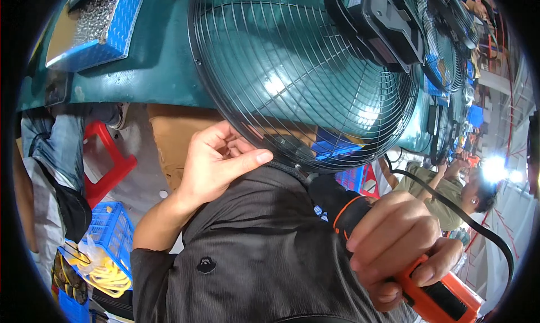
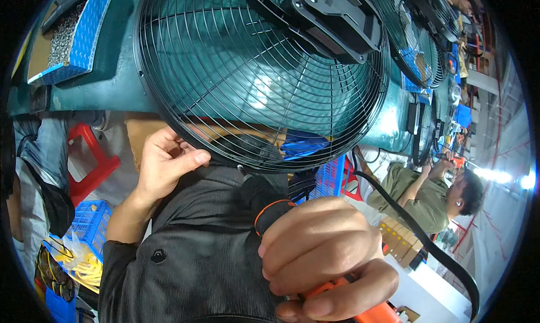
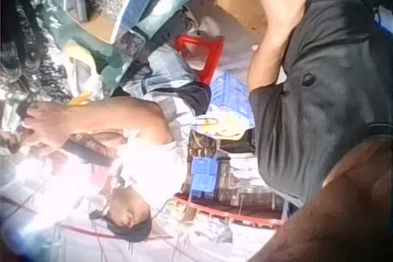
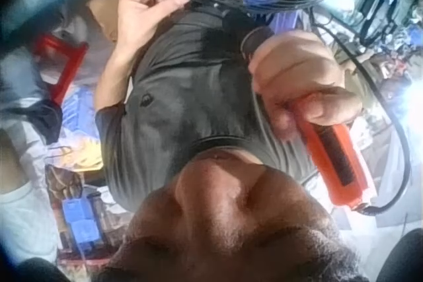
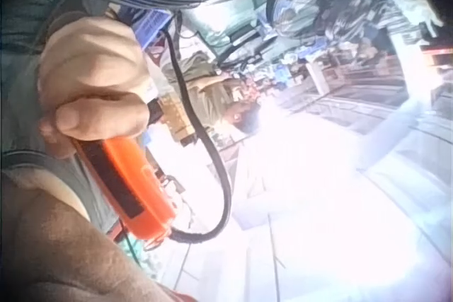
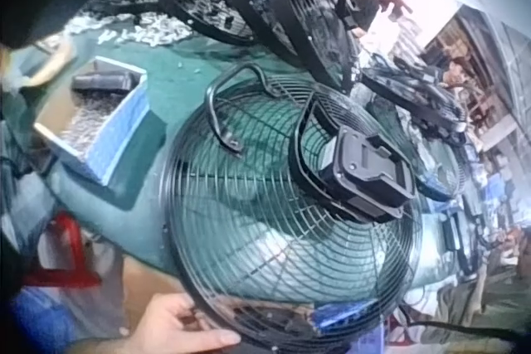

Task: Assemble the outer mesh grill and components of industrial or floor electric fans using a power screwdriver.

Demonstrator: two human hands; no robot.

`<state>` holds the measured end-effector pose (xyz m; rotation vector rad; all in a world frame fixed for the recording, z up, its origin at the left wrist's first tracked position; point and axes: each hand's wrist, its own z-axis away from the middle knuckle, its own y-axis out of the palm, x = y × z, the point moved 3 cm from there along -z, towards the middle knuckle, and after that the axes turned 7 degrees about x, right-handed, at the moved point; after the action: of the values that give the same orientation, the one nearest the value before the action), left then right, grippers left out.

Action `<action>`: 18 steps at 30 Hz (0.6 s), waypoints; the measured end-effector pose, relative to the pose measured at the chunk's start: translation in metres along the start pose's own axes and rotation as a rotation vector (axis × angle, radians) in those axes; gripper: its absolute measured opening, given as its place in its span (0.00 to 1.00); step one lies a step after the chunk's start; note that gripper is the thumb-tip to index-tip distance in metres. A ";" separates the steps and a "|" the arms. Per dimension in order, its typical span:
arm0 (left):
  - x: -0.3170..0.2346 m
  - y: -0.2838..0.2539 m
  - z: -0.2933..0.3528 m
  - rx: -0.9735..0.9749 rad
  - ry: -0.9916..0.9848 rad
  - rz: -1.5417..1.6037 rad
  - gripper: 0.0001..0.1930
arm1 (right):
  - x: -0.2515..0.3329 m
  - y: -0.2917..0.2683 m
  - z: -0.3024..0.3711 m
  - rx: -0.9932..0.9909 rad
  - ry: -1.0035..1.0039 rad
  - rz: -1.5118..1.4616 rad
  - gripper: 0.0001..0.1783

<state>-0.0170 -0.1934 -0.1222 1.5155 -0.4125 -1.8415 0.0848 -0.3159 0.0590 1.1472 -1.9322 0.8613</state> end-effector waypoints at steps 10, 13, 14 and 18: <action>-0.011 -0.003 -0.009 0.058 -0.020 0.076 0.12 | -0.018 -0.029 -0.031 0.503 0.107 -0.441 0.27; -0.006 -0.015 -0.012 0.153 -0.081 0.050 0.11 | -0.006 -0.060 -0.009 0.196 0.054 -0.568 0.15; -0.005 -0.017 -0.011 0.171 -0.082 0.044 0.11 | 0.000 -0.070 0.005 0.066 0.070 -0.576 0.20; -0.012 -0.021 -0.015 0.141 -0.053 0.068 0.13 | 0.022 -0.111 0.063 -0.598 0.204 -0.199 0.19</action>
<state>-0.0088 -0.1671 -0.1308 1.5283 -0.6230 -1.8345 0.1622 -0.4195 0.0651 0.8302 -1.7013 0.2465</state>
